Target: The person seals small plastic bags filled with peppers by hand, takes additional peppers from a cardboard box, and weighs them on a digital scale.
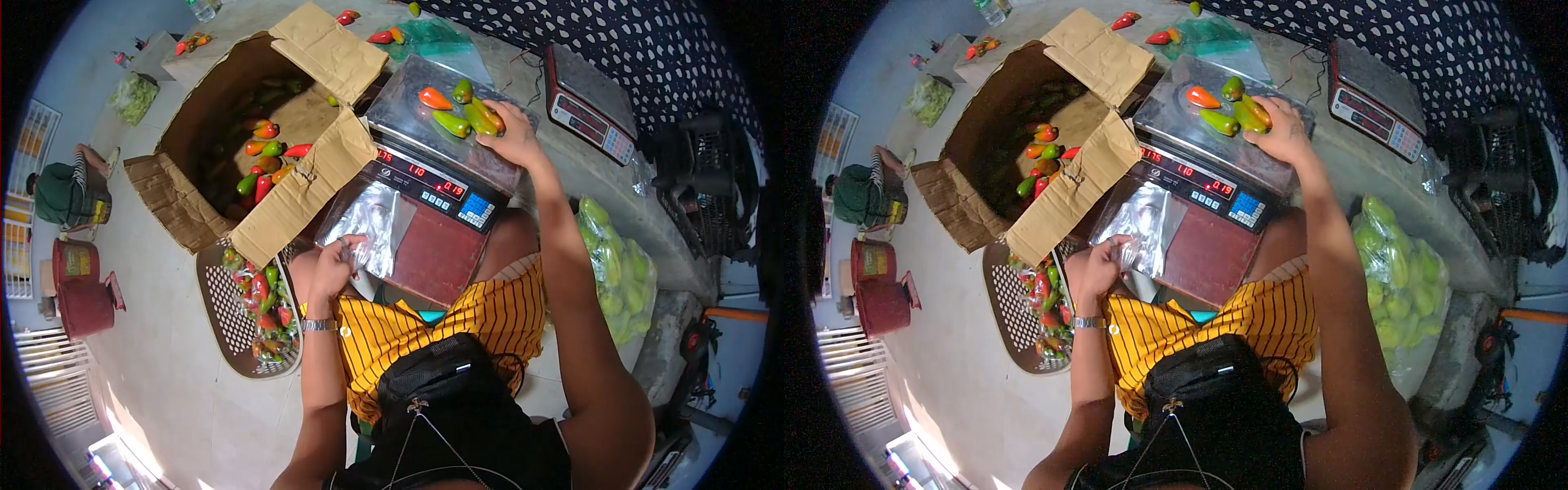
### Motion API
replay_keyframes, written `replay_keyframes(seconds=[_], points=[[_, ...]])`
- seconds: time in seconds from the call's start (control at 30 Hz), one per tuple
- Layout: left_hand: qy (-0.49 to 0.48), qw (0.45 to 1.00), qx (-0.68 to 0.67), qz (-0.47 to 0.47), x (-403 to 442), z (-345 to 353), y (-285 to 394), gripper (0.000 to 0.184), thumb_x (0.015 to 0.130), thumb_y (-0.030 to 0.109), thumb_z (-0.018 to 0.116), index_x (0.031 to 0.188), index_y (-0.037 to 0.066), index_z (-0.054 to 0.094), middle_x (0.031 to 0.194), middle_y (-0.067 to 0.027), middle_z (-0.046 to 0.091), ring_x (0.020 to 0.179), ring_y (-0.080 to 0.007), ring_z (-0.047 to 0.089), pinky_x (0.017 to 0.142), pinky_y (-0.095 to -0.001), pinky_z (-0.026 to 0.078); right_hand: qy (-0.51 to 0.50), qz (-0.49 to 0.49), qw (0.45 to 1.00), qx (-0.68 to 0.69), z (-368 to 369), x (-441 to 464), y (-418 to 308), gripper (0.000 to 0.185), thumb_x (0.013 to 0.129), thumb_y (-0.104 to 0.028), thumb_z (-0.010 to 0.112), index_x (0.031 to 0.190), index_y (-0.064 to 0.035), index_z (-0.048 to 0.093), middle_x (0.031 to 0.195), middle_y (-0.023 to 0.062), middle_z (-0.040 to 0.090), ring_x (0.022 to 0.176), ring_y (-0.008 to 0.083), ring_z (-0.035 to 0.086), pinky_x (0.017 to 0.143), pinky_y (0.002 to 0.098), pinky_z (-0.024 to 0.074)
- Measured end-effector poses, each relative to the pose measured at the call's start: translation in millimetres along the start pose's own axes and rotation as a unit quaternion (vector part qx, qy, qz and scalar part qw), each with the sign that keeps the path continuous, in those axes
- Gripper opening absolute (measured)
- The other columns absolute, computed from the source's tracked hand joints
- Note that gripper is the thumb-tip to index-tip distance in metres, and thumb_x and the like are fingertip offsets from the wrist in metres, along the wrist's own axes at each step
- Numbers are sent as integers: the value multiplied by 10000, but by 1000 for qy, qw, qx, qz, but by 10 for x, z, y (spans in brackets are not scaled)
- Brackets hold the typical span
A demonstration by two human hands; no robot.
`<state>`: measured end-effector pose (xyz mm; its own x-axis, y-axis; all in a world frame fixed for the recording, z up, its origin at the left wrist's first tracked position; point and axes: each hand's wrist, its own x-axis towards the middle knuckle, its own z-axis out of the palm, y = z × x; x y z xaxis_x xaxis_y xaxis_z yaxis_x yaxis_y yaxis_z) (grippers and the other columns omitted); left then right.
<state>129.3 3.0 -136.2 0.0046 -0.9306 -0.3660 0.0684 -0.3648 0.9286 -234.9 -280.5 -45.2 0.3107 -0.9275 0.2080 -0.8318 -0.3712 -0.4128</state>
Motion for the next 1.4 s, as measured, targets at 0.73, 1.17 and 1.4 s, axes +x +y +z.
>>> replay_keyframes(seconds=[0.73,1.17,1.4], points=[[-15,1000,-14,6,5,-2,29,519,809,-182,460,1245,7,669,835,30,586,629,-60,491,556,-230,462,57,33,997,31,-145,28,70,530,831,-397,795,1249,-89,687,1350,178,619,1297,354,551,1114,436,417],[-24,999,-40,-6,-17,-36,32,485,831,-167,510,1233,44,679,993,14,660,694,-55,538,563,-219,467,201,237,909,277,-147,368,-163,420,929,-289,756,1175,10,595,990,149,707,870,237,709,765,333,566],[-37,999,-25,-12,-22,-72,90,596,769,-208,423,1241,48,681,1152,-23,652,725,-59,537,573,-225,482,85,-169,898,396,319,629,-2255,353,955,-132,675,1288,-69,578,998,75,694,856,161,684,753,283,558]])
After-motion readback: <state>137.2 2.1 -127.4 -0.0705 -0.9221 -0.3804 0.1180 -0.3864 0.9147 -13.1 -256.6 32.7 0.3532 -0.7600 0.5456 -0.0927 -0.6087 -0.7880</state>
